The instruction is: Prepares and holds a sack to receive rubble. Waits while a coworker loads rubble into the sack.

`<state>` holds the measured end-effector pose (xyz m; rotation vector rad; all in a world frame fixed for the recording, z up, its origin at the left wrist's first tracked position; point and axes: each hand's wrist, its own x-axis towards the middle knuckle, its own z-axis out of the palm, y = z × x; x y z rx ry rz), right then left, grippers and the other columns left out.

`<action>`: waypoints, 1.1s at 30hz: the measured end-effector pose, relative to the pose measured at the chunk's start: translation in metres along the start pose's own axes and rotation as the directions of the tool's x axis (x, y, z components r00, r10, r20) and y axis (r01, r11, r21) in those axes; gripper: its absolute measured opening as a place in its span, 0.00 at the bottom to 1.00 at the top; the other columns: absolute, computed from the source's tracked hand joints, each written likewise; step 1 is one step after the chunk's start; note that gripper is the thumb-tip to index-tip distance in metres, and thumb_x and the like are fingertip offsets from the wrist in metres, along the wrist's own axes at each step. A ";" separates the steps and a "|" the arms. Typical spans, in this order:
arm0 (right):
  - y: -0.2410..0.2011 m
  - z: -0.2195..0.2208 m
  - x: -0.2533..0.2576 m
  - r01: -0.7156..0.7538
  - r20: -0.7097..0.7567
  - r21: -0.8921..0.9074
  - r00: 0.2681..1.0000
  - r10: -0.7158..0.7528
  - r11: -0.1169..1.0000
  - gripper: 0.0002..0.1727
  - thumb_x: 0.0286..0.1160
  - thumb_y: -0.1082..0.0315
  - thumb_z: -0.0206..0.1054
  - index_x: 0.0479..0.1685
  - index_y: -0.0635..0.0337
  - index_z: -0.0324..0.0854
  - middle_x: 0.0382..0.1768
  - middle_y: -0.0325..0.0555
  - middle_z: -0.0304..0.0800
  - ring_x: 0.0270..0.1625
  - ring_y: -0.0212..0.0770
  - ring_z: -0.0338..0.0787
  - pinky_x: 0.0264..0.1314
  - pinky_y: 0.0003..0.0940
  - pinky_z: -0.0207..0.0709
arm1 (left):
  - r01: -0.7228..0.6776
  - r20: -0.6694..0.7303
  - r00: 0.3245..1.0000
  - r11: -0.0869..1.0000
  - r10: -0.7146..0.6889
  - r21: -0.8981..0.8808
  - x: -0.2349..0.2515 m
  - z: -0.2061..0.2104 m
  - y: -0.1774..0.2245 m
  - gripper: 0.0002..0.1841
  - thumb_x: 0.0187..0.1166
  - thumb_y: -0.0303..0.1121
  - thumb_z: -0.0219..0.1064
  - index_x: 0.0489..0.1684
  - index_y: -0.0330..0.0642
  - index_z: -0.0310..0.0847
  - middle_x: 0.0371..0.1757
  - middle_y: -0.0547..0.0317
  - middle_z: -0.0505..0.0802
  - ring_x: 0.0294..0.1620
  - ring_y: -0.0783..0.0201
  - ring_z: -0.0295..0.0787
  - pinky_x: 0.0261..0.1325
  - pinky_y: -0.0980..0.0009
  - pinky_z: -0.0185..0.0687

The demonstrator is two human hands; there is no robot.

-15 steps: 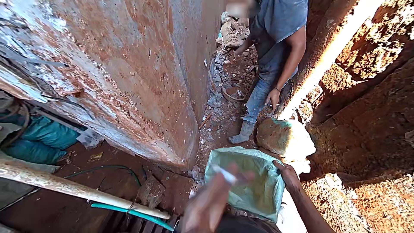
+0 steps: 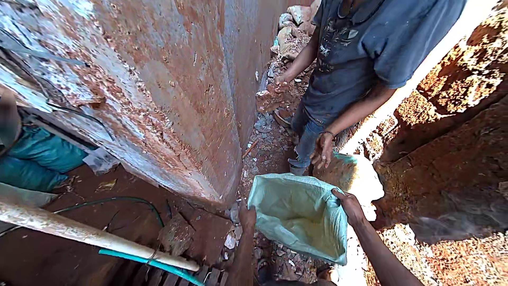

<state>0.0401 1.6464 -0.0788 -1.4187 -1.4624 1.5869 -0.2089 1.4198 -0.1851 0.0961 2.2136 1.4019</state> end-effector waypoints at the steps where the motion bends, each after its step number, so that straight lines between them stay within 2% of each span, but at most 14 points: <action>1: -0.001 0.003 0.004 -0.016 0.004 -0.027 1.000 0.016 1.000 0.12 0.84 0.65 0.66 0.50 0.67 0.88 0.36 0.48 0.93 0.37 0.35 0.91 0.46 0.37 0.86 | 0.005 -0.023 1.000 1.000 -0.006 -0.016 0.002 0.000 0.005 0.34 0.82 0.25 0.64 0.90 0.33 0.58 0.85 0.36 0.73 0.86 0.43 0.68 0.88 0.47 0.60; 2: -0.002 0.005 0.010 -0.033 0.010 -0.067 0.999 0.033 0.997 0.13 0.83 0.65 0.68 0.54 0.66 0.87 0.39 0.49 0.94 0.40 0.37 0.91 0.50 0.39 0.86 | 0.008 -0.042 0.999 0.999 -0.010 -0.046 0.006 -0.001 0.009 0.32 0.83 0.25 0.62 0.90 0.33 0.59 0.85 0.36 0.74 0.87 0.43 0.68 0.88 0.48 0.60; 4: -0.001 0.013 0.022 -0.063 0.021 -0.132 0.998 0.066 0.989 0.13 0.80 0.66 0.70 0.56 0.66 0.87 0.43 0.52 0.93 0.45 0.41 0.91 0.54 0.45 0.84 | 0.008 -0.076 0.997 0.993 -0.017 -0.118 0.013 -0.004 0.014 0.30 0.85 0.26 0.61 0.88 0.32 0.61 0.83 0.35 0.76 0.86 0.43 0.70 0.88 0.48 0.61; 7: -0.002 0.031 0.036 -0.120 0.003 -0.211 0.992 0.123 0.970 0.14 0.84 0.63 0.66 0.55 0.65 0.86 0.45 0.54 0.91 0.46 0.44 0.89 0.55 0.47 0.82 | 0.008 -0.124 0.992 0.987 -0.029 -0.160 0.030 -0.005 0.019 0.27 0.87 0.30 0.60 0.85 0.31 0.67 0.81 0.35 0.78 0.84 0.44 0.72 0.87 0.47 0.61; 11: -0.011 0.054 0.050 -0.160 -0.040 -0.386 0.987 0.156 0.909 0.22 0.88 0.53 0.62 0.61 0.65 0.85 0.57 0.62 0.90 0.62 0.54 0.88 0.69 0.58 0.76 | 0.014 -0.169 0.985 0.989 -0.039 -0.149 0.052 -0.007 0.036 0.26 0.88 0.32 0.60 0.84 0.30 0.67 0.81 0.34 0.77 0.84 0.43 0.71 0.86 0.47 0.61; 15: -0.022 0.068 0.068 -0.152 -0.057 -0.463 0.988 0.142 0.873 0.25 0.88 0.49 0.61 0.56 0.65 0.87 0.56 0.62 0.90 0.63 0.56 0.88 0.70 0.59 0.75 | -0.003 -0.251 0.968 0.991 -0.031 -0.133 0.069 -0.014 0.054 0.24 0.85 0.29 0.62 0.79 0.31 0.73 0.76 0.35 0.82 0.80 0.44 0.76 0.82 0.47 0.67; 20: -0.035 0.074 0.090 -0.127 -0.023 -0.428 0.991 0.130 0.895 0.24 0.88 0.51 0.62 0.49 0.68 0.86 0.48 0.59 0.89 0.53 0.50 0.88 0.62 0.53 0.77 | 0.014 -0.274 0.960 0.985 -0.062 -0.173 0.071 -0.025 0.072 0.28 0.84 0.27 0.63 0.85 0.34 0.67 0.80 0.36 0.79 0.81 0.44 0.75 0.82 0.47 0.68; 23: -0.045 0.074 0.104 -0.047 0.018 -0.378 0.998 0.058 0.925 0.24 0.89 0.51 0.61 0.46 0.67 0.87 0.43 0.56 0.90 0.48 0.46 0.89 0.57 0.51 0.79 | -0.037 -0.264 0.964 0.982 -0.013 -0.185 0.067 -0.026 0.081 0.30 0.81 0.21 0.62 0.86 0.34 0.67 0.81 0.37 0.78 0.82 0.45 0.74 0.82 0.47 0.68; 26: -0.046 0.069 0.112 -0.004 0.039 -0.352 0.999 0.019 0.936 0.23 0.89 0.51 0.61 0.47 0.66 0.87 0.44 0.57 0.91 0.49 0.48 0.90 0.59 0.52 0.80 | -0.075 -0.255 0.965 0.995 0.057 -0.062 0.061 -0.019 0.088 0.29 0.80 0.18 0.58 0.85 0.36 0.69 0.82 0.40 0.79 0.83 0.46 0.74 0.84 0.48 0.66; 29: -0.055 0.061 0.124 0.087 0.105 -0.503 0.994 -0.039 0.860 0.23 0.90 0.51 0.60 0.48 0.65 0.89 0.46 0.61 0.91 0.54 0.54 0.90 0.64 0.58 0.77 | -0.088 -0.289 0.952 0.994 0.104 0.069 0.058 -0.009 0.099 0.28 0.82 0.19 0.55 0.84 0.40 0.72 0.75 0.38 0.85 0.79 0.43 0.79 0.82 0.45 0.67; 33: -0.065 0.053 0.131 0.215 0.170 -0.598 0.976 -0.140 0.772 0.21 0.91 0.56 0.58 0.48 0.67 0.89 0.45 0.64 0.91 0.53 0.59 0.89 0.64 0.62 0.75 | -0.190 -0.334 0.923 0.981 0.190 0.031 0.057 -0.002 0.100 0.26 0.81 0.17 0.53 0.80 0.38 0.76 0.72 0.38 0.88 0.75 0.45 0.83 0.81 0.47 0.70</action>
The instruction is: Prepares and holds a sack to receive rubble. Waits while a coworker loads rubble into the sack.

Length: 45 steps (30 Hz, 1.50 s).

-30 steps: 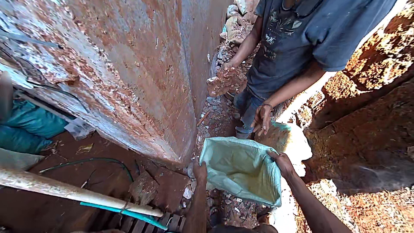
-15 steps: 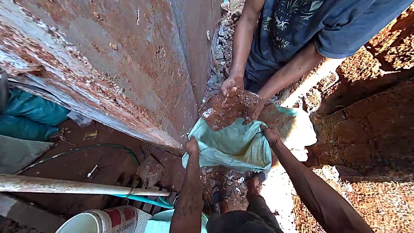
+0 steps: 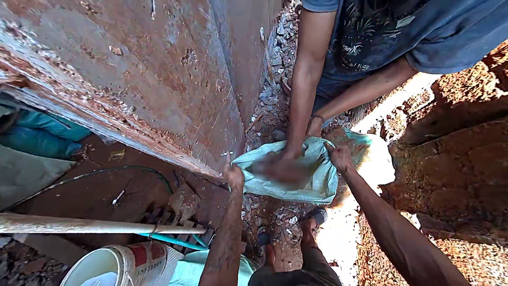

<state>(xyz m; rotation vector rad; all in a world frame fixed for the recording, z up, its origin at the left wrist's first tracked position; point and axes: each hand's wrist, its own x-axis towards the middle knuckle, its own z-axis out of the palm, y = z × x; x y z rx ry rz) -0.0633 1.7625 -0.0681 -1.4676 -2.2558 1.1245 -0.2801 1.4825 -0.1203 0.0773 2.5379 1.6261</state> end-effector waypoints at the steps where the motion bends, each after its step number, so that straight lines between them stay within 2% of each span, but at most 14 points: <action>1: 0.002 -0.001 0.000 0.027 -0.004 -0.015 1.000 -0.027 1.000 0.21 0.91 0.58 0.58 0.48 0.68 0.89 0.45 0.65 0.91 0.54 0.60 0.89 0.65 0.63 0.75 | -0.021 -0.009 1.000 0.999 0.021 -0.028 -0.004 0.001 -0.001 0.26 0.81 0.16 0.53 0.79 0.37 0.77 0.71 0.39 0.88 0.74 0.46 0.84 0.80 0.49 0.70; 7: 0.003 -0.004 -0.006 0.115 -0.061 -0.030 0.991 -0.116 0.993 0.19 0.91 0.62 0.57 0.50 0.69 0.89 0.47 0.66 0.92 0.56 0.61 0.90 0.67 0.64 0.75 | -0.155 -0.109 0.985 0.968 0.135 -0.196 -0.020 -0.007 0.003 0.23 0.83 0.15 0.50 0.74 0.28 0.79 0.74 0.39 0.86 0.78 0.53 0.81 0.83 0.60 0.69; 11: -0.005 -0.006 -0.013 0.169 -0.091 -0.044 0.981 -0.172 0.985 0.19 0.92 0.63 0.57 0.53 0.70 0.89 0.50 0.67 0.92 0.60 0.62 0.90 0.70 0.64 0.74 | -0.210 -0.106 0.976 0.951 0.190 -0.226 -0.024 -0.018 -0.001 0.23 0.82 0.14 0.50 0.72 0.27 0.80 0.74 0.37 0.86 0.77 0.55 0.82 0.82 0.63 0.70; 13: -0.006 0.004 -0.017 0.163 -0.041 -0.070 0.985 -0.166 0.984 0.20 0.92 0.61 0.56 0.55 0.70 0.88 0.51 0.67 0.91 0.60 0.63 0.90 0.69 0.64 0.75 | -0.202 -0.064 0.979 0.965 0.194 -0.170 -0.029 -0.016 -0.011 0.23 0.81 0.14 0.50 0.72 0.27 0.80 0.74 0.37 0.86 0.77 0.53 0.82 0.83 0.60 0.70; 15: 0.021 0.032 -0.026 0.139 0.087 -0.161 0.988 -0.127 0.977 0.23 0.93 0.57 0.53 0.62 0.69 0.85 0.55 0.68 0.91 0.63 0.65 0.89 0.73 0.64 0.74 | -0.176 0.018 0.984 0.983 0.178 -0.059 -0.048 -0.006 -0.048 0.22 0.82 0.16 0.51 0.71 0.26 0.81 0.71 0.34 0.87 0.75 0.45 0.84 0.83 0.52 0.69; 17: 0.036 0.046 -0.023 0.122 0.077 -0.167 0.991 -0.110 0.978 0.24 0.93 0.58 0.52 0.67 0.70 0.84 0.60 0.70 0.89 0.68 0.67 0.87 0.77 0.64 0.71 | -0.169 0.051 0.984 0.986 0.169 -0.005 -0.054 0.008 -0.059 0.21 0.84 0.16 0.51 0.71 0.27 0.81 0.68 0.33 0.89 0.72 0.41 0.86 0.81 0.48 0.73; 19: 0.034 0.038 -0.018 0.125 0.056 -0.220 0.992 -0.115 0.968 0.23 0.93 0.60 0.53 0.65 0.71 0.84 0.60 0.72 0.89 0.68 0.69 0.86 0.77 0.66 0.70 | -0.139 0.058 0.989 0.990 0.139 0.006 -0.056 0.011 -0.059 0.21 0.85 0.17 0.50 0.72 0.26 0.80 0.68 0.32 0.89 0.72 0.41 0.86 0.81 0.49 0.72; 22: 0.030 0.024 -0.003 0.127 0.062 -0.283 0.991 -0.115 0.951 0.23 0.93 0.59 0.55 0.57 0.73 0.87 0.52 0.72 0.91 0.62 0.69 0.89 0.72 0.65 0.73 | -0.127 0.039 0.991 0.992 0.128 -0.005 -0.041 0.011 -0.062 0.22 0.85 0.16 0.49 0.74 0.27 0.79 0.70 0.34 0.88 0.74 0.44 0.85 0.82 0.52 0.70; 27: 0.017 0.021 0.012 0.151 0.067 -0.256 0.988 -0.138 0.955 0.22 0.93 0.60 0.55 0.56 0.72 0.87 0.52 0.70 0.92 0.61 0.66 0.90 0.71 0.65 0.74 | -0.131 0.018 0.991 0.991 0.132 -0.022 -0.031 0.016 -0.076 0.22 0.85 0.16 0.48 0.74 0.26 0.78 0.73 0.34 0.86 0.76 0.43 0.83 0.84 0.52 0.69; 33: 0.020 -0.004 0.024 0.211 0.045 -0.213 0.978 -0.206 0.954 0.21 0.92 0.61 0.55 0.57 0.71 0.88 0.50 0.70 0.92 0.60 0.65 0.90 0.70 0.65 0.74 | -0.116 0.013 0.993 0.984 0.119 -0.135 -0.038 0.031 -0.054 0.22 0.83 0.15 0.50 0.73 0.24 0.79 0.73 0.34 0.86 0.77 0.48 0.82 0.84 0.58 0.69; 38: 0.025 -0.022 0.026 0.182 -0.008 -0.153 0.983 -0.186 0.971 0.20 0.91 0.61 0.57 0.47 0.69 0.89 0.45 0.62 0.92 0.52 0.55 0.90 0.63 0.59 0.77 | -0.192 0.040 0.978 0.953 0.206 -0.234 -0.035 0.039 -0.033 0.21 0.83 0.16 0.50 0.72 0.24 0.79 0.74 0.35 0.85 0.79 0.51 0.80 0.84 0.61 0.69; 40: 0.031 -0.017 0.024 0.188 -0.019 -0.152 0.981 -0.193 0.970 0.20 0.91 0.61 0.57 0.47 0.69 0.90 0.43 0.62 0.92 0.50 0.55 0.91 0.61 0.59 0.77 | -0.212 0.080 0.970 0.963 0.228 -0.168 -0.031 0.040 -0.037 0.22 0.83 0.17 0.50 0.74 0.26 0.79 0.76 0.37 0.84 0.80 0.51 0.79 0.85 0.59 0.68; 42: 0.045 0.006 0.026 0.148 0.002 -0.186 0.989 -0.150 0.971 0.20 0.91 0.61 0.57 0.51 0.72 0.89 0.47 0.67 0.92 0.55 0.61 0.91 0.65 0.63 0.76 | -0.196 0.151 0.969 0.981 0.194 -0.004 -0.024 0.044 -0.054 0.23 0.83 0.17 0.51 0.76 0.28 0.77 0.78 0.36 0.82 0.81 0.45 0.78 0.85 0.52 0.67; 45: 0.087 0.065 0.031 -0.057 0.155 -0.360 0.981 0.120 0.931 0.25 0.94 0.57 0.52 0.68 0.70 0.82 0.63 0.72 0.86 0.70 0.68 0.85 0.76 0.65 0.71 | -0.047 0.269 0.962 0.934 -0.054 0.353 -0.023 0.058 -0.107 0.25 0.86 0.21 0.52 0.83 0.36 0.72 0.81 0.40 0.81 0.80 0.42 0.78 0.85 0.47 0.67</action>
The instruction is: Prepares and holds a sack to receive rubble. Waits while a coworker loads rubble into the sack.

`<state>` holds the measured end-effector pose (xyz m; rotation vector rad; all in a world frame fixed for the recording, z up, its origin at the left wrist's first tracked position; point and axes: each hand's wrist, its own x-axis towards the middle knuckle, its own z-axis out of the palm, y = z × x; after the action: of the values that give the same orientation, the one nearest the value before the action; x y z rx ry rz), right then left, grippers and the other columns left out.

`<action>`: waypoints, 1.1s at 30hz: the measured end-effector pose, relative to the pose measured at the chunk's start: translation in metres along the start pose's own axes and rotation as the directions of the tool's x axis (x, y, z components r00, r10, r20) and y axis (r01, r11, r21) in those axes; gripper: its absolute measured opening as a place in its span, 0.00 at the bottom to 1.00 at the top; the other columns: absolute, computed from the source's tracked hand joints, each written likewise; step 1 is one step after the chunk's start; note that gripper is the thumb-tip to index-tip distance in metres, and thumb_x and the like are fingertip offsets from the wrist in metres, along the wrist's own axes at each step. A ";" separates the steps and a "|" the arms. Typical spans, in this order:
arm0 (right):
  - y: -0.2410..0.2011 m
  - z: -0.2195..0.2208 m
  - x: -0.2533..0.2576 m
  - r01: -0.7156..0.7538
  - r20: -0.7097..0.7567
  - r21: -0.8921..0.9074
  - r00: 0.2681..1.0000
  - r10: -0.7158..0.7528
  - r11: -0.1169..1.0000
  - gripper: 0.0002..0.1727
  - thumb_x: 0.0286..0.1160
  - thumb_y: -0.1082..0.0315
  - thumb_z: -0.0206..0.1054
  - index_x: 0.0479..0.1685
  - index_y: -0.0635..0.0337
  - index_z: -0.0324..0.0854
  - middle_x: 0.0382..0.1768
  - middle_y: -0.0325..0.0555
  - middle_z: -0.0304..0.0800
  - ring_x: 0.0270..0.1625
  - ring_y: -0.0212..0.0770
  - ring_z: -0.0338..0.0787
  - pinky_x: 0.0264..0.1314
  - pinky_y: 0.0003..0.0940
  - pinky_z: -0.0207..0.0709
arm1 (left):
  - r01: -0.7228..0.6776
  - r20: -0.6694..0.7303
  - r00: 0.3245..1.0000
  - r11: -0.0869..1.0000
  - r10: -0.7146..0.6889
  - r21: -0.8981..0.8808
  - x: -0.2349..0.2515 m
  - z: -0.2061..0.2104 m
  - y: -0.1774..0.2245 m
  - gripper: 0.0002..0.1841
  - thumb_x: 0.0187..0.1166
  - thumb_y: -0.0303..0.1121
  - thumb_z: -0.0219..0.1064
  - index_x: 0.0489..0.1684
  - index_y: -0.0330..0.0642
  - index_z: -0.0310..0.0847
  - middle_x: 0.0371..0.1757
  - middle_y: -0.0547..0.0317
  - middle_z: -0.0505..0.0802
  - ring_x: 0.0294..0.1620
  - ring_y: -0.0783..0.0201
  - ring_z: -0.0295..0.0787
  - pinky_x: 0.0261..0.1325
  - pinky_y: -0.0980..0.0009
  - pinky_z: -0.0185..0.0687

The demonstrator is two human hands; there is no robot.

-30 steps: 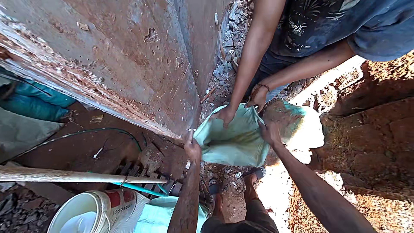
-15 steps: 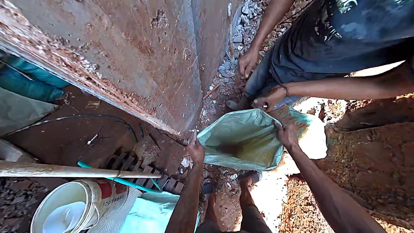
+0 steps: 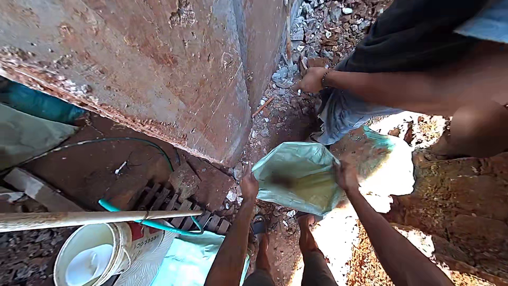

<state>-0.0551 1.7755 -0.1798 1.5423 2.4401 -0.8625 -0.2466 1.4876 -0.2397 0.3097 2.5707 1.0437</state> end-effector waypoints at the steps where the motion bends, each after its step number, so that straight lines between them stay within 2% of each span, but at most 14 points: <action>1: 0.007 0.021 0.005 -0.077 0.038 -0.043 0.996 0.079 0.996 0.26 0.94 0.56 0.51 0.70 0.70 0.81 0.67 0.72 0.85 0.74 0.67 0.83 0.79 0.63 0.70 | 0.069 0.026 0.997 0.996 -0.070 0.057 0.000 0.010 -0.013 0.25 0.87 0.22 0.51 0.84 0.37 0.71 0.81 0.40 0.81 0.80 0.41 0.78 0.84 0.46 0.67; 3: 0.013 0.045 0.014 -0.153 -0.009 -0.011 0.988 0.152 0.988 0.25 0.95 0.56 0.50 0.69 0.68 0.81 0.67 0.70 0.85 0.74 0.66 0.83 0.79 0.62 0.70 | 0.151 0.005 0.988 0.985 -0.152 0.077 0.002 0.021 -0.018 0.26 0.88 0.23 0.50 0.87 0.38 0.67 0.81 0.39 0.79 0.80 0.41 0.78 0.84 0.46 0.67; 5: 0.015 0.053 0.014 -0.097 -0.048 0.036 0.994 0.099 0.995 0.24 0.94 0.57 0.52 0.69 0.67 0.83 0.63 0.69 0.88 0.70 0.67 0.86 0.77 0.64 0.71 | 0.152 -0.029 0.988 0.987 -0.150 0.051 -0.003 0.025 -0.017 0.27 0.88 0.23 0.51 0.88 0.36 0.64 0.84 0.38 0.77 0.83 0.42 0.75 0.86 0.48 0.64; 7: 0.020 0.053 0.014 -0.044 -0.019 0.059 0.999 0.045 0.997 0.24 0.94 0.57 0.51 0.71 0.65 0.82 0.62 0.68 0.89 0.69 0.67 0.87 0.76 0.64 0.71 | 0.145 -0.052 0.988 0.989 -0.144 0.029 -0.009 0.026 -0.016 0.27 0.88 0.24 0.53 0.88 0.34 0.64 0.84 0.38 0.75 0.85 0.44 0.73 0.88 0.50 0.62; 11: 0.031 0.035 0.028 -0.024 -0.009 0.141 1.000 0.026 0.990 0.23 0.93 0.57 0.54 0.68 0.66 0.85 0.61 0.68 0.90 0.69 0.67 0.87 0.76 0.65 0.71 | 0.217 -0.080 0.973 0.976 -0.217 -0.009 -0.016 0.031 0.000 0.31 0.85 0.26 0.59 0.90 0.34 0.59 0.87 0.39 0.71 0.87 0.43 0.69 0.88 0.49 0.60; 14: 0.040 0.023 0.038 -0.053 0.072 0.184 0.997 0.041 0.981 0.23 0.91 0.55 0.58 0.65 0.65 0.85 0.60 0.67 0.90 0.68 0.65 0.87 0.75 0.65 0.72 | 0.258 -0.123 0.957 0.965 -0.261 -0.044 -0.026 0.042 0.008 0.34 0.82 0.26 0.63 0.91 0.34 0.57 0.89 0.38 0.69 0.88 0.43 0.67 0.89 0.49 0.60; 20: 0.062 0.007 0.049 -0.129 0.184 0.270 0.980 0.081 0.954 0.28 0.82 0.49 0.69 0.67 0.63 0.82 0.56 0.64 0.91 0.63 0.62 0.89 0.69 0.65 0.77 | 0.349 -0.182 0.914 0.931 -0.362 -0.103 -0.037 0.058 0.038 0.38 0.79 0.26 0.68 0.92 0.33 0.54 0.88 0.36 0.70 0.88 0.43 0.67 0.89 0.48 0.58; 25: 0.065 -0.006 0.043 -0.147 0.187 0.325 0.978 0.088 0.934 0.30 0.75 0.56 0.76 0.73 0.63 0.78 0.57 0.64 0.91 0.63 0.63 0.90 0.68 0.63 0.78 | 0.397 -0.170 0.901 0.916 -0.400 -0.053 -0.030 0.057 0.062 0.38 0.79 0.29 0.68 0.92 0.35 0.55 0.85 0.36 0.74 0.85 0.41 0.70 0.87 0.46 0.62; 29: 0.067 -0.001 0.035 -0.205 0.143 0.267 0.975 0.172 0.942 0.34 0.77 0.54 0.75 0.78 0.63 0.75 0.67 0.66 0.87 0.72 0.64 0.85 0.75 0.64 0.73 | 0.376 -0.139 0.913 0.924 -0.382 -0.069 -0.019 0.053 0.059 0.40 0.77 0.28 0.69 0.91 0.32 0.53 0.84 0.32 0.73 0.84 0.38 0.70 0.86 0.44 0.61; 33: 0.051 0.008 0.018 -0.287 0.122 0.200 0.956 0.267 0.937 0.29 0.85 0.55 0.64 0.80 0.62 0.74 0.68 0.67 0.86 0.73 0.66 0.84 0.76 0.65 0.73 | 0.397 0.001 0.918 0.918 -0.397 0.008 -0.014 0.039 0.051 0.40 0.80 0.33 0.69 0.91 0.31 0.53 0.83 0.28 0.73 0.84 0.35 0.69 0.85 0.42 0.63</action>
<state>-0.0212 1.8012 -0.2133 1.8182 2.0525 -1.1415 -0.2151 1.5437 -0.2269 -0.2067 2.4862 0.8777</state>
